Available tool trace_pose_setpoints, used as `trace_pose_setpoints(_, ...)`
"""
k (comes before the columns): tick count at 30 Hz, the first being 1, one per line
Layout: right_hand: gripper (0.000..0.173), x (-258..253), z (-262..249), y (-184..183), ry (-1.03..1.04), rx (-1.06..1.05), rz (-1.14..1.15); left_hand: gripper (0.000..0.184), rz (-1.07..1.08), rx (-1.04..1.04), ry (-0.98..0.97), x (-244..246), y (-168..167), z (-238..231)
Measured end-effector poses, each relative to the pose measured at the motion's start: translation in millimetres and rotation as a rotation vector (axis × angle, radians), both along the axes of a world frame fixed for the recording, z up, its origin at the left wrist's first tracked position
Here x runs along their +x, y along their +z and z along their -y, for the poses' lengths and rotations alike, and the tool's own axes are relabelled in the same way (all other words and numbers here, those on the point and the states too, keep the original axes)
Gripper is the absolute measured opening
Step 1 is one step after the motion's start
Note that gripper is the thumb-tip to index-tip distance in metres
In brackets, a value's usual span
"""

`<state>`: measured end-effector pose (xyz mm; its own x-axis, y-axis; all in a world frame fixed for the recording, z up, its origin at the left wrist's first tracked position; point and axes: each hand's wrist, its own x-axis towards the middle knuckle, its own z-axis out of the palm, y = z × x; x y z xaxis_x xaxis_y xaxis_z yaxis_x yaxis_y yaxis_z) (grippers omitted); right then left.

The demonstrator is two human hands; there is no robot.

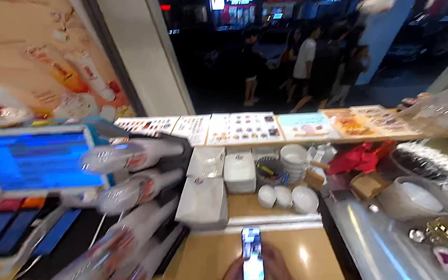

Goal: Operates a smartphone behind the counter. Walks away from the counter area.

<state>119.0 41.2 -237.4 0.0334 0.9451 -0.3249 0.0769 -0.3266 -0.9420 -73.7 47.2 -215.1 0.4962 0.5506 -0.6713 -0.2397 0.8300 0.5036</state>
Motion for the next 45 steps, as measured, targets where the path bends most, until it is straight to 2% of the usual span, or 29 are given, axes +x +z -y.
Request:
trace_pose_setpoints(3, 0.042, 4, 0, -3, 0.031, -0.055, -0.119, 0.046, -0.045, -0.004, 0.017, 4, -8, 3)
trace_pose_setpoints(7, 0.042, 14, 2, 29, 0.014, -0.081, -0.326, 0.056, -0.01, 0.034, -0.008, 18, 27, 0)
trace_pose_setpoints(12, 0.065, 19, 9, 87, -0.082, 0.044, -0.506, 0.059, 0.117, 0.268, -0.046, 40, 71, -9)
trace_pose_setpoints(14, 0.081, 22, 5, 114, -0.113, 0.125, -0.54, 0.059, 0.154, 0.309, -0.028, 49, 94, -15)
trace_pose_setpoints(17, 0.104, 33, -3, 156, -0.065, 0.247, -0.581, 0.057, 0.198, 0.336, -0.02, 54, 131, -24)
trace_pose_setpoints(21, 0.112, 42, -7, 190, 0.067, 0.349, -0.666, 0.05, 0.28, 0.35, 0.066, 53, 160, -31)
trace_pose_setpoints(26, 0.109, 39, -8, 199, 0.105, 0.382, -0.677, 0.044, 0.33, 0.376, 0.094, 49, 176, -28)
trace_pose_setpoints(34, 0.11, 29, -2, 197, 0.103, 0.408, -0.724, 0.048, 0.42, 0.436, 0.057, 37, 175, -22)
trace_pose_setpoints(45, 0.101, 20, -2, 202, 0.078, 0.462, -0.701, 0.047, 0.42, 0.455, 0.074, 30, 179, -18)
